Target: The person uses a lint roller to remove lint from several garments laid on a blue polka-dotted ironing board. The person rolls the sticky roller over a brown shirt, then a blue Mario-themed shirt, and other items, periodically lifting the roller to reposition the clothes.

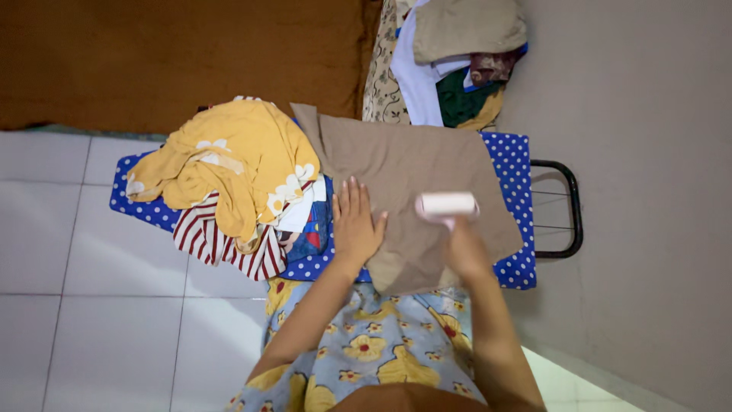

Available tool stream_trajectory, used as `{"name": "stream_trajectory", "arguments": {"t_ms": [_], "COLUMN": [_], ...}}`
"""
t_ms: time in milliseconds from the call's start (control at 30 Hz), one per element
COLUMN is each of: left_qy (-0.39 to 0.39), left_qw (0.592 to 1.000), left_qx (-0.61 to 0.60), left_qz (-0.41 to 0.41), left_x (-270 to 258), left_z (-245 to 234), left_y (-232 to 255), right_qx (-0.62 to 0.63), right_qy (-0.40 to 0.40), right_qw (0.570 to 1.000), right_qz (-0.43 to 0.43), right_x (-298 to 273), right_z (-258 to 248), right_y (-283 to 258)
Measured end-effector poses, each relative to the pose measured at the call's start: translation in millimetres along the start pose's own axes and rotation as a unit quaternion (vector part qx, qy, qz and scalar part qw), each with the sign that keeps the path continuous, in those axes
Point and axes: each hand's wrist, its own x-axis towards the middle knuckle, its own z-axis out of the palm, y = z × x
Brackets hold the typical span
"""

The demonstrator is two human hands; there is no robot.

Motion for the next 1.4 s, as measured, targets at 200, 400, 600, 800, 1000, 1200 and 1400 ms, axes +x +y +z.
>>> {"name": "stream_trajectory", "arguments": {"t_ms": [200,400,600,800,1000,1200,1400], "left_qy": [-0.014,-0.015,-0.039,-0.001,-0.027,-0.044,-0.03], "left_qw": [1.0,1.0,0.999,0.999,0.999,0.999,0.999], "left_qx": [0.024,0.011,-0.003,-0.029,-0.018,0.0,-0.003], "left_qz": [0.01,0.013,0.005,0.028,0.022,0.018,0.022], "left_x": [1,-1,-4,-12,-10,-6,-7], "left_z": [-1,-1,3,2,-6,-9,-2], "left_y": [0,-5,-12,-18,-15,-10,-14], "right_qx": [-0.006,-0.037,0.008,0.008,0.025,0.098,-0.021], "right_qy": [-0.058,-0.012,0.085,0.07,-0.027,0.027,0.015], "right_qw": [0.998,0.999,0.994,0.997,0.996,0.983,1.0], "right_qz": [-0.008,0.002,-0.064,-0.027,-0.083,-0.155,0.016], "right_x": [-62,50,148,105,-6,-14,99], "right_z": [-18,2,14,13,2,22,21], "right_y": [19,-6,-44,-48,4,13,-41]}}
